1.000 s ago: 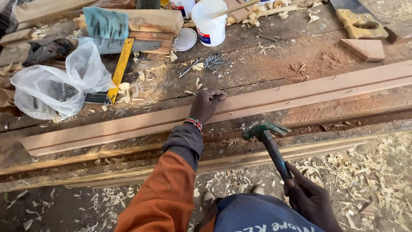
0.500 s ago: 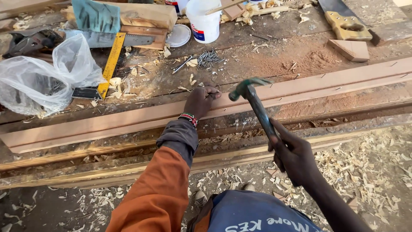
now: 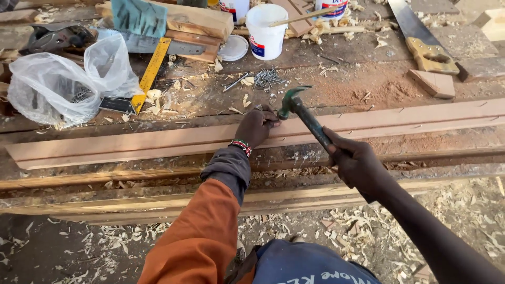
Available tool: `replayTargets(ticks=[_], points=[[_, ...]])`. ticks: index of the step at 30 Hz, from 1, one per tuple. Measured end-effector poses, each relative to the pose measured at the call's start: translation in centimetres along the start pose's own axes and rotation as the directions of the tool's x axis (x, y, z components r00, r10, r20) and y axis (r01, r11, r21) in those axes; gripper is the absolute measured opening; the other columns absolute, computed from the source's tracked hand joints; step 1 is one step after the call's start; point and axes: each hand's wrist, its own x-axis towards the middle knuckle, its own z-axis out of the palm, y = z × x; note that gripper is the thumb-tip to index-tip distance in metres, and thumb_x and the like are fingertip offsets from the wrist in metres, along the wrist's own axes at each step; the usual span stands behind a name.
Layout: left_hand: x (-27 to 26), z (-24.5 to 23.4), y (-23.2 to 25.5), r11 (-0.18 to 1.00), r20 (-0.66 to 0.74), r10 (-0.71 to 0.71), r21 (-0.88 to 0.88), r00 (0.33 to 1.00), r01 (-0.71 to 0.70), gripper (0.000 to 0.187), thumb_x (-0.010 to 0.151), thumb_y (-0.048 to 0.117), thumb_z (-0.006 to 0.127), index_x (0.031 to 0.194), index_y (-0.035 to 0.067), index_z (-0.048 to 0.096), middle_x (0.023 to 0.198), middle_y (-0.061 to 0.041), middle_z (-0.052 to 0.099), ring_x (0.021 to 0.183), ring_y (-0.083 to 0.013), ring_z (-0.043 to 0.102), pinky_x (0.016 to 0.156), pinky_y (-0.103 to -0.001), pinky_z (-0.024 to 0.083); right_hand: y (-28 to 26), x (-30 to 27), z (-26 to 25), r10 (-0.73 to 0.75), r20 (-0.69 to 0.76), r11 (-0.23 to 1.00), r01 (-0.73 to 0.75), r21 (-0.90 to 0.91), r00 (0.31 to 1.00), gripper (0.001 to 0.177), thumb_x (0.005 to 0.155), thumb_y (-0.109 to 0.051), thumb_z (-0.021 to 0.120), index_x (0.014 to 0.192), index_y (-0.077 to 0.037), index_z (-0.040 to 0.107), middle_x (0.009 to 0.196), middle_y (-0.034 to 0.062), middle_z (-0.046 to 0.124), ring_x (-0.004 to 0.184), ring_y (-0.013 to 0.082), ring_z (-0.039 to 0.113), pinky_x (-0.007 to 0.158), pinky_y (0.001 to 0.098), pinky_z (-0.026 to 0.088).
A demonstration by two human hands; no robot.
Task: Hammering a series of small nails into a wooden strip to secure it to a furniture frame.
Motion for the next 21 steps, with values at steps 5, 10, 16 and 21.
replayTargets(ticks=[5, 10, 16, 21], points=[[0.5, -0.5, -1.5, 0.981, -0.098, -0.053, -0.19, 0.994, 0.034, 0.031, 0.093, 0.004, 0.054, 0.118, 0.005, 0.072, 0.125, -0.021, 0.071, 0.119, -0.0386, 0.067, 0.082, -0.04, 0.058, -6.5, -1.1, -1.6, -0.034, 0.015, 0.999, 0.033, 0.041, 0.999, 0.045, 0.1, -0.004, 0.056, 0.145, -0.006, 0.057, 0.07, 0.0202, 0.061, 0.035, 0.0237, 0.05, 0.028, 0.0307, 0.038], [0.6, -1.2, -1.4, 0.888, -0.271, -0.2, -0.456, 0.942, 0.057, 0.047, 0.084, -0.004, 0.039, 0.123, 0.002, 0.064, 0.123, -0.018, 0.07, 0.118, -0.0271, 0.066, 0.107, -0.038, 0.056, -4.9, -1.5, -0.9, -0.182, -0.096, 0.982, 0.186, 0.035, 0.979, 0.051, 0.105, -0.019, 0.051, 0.156, -0.012, 0.047, 0.079, 0.0096, 0.057, 0.044, 0.0143, 0.045, 0.035, 0.0251, 0.036], [1.8, 0.8, -4.6, 0.908, -0.328, -0.04, -0.406, 0.944, -0.102, 0.046, 0.083, 0.02, 0.05, 0.122, 0.005, 0.068, 0.119, -0.014, 0.074, 0.11, -0.0244, 0.071, 0.093, -0.035, 0.059, -0.3, -2.1, -1.2, 0.102, 0.044, 0.992, -0.098, -0.08, 0.994, 0.052, 0.099, -0.004, 0.053, 0.151, -0.006, 0.054, 0.069, 0.0014, 0.053, 0.045, 0.0101, 0.034, 0.034, 0.0262, 0.029], [1.2, -0.9, -2.5, 0.927, -0.266, -0.205, -0.362, 0.942, 0.1, 0.044, 0.085, 0.031, 0.062, 0.116, 0.002, 0.073, 0.11, -0.014, 0.077, 0.098, -0.0221, 0.072, 0.083, -0.034, 0.062, 1.1, -7.7, -1.2, 0.179, -0.154, 0.98, -0.162, 0.118, 0.972, 0.059, 0.095, -0.021, 0.061, 0.153, -0.013, 0.054, 0.065, 0.0067, 0.053, 0.042, 0.0145, 0.044, 0.032, 0.0272, 0.036]])
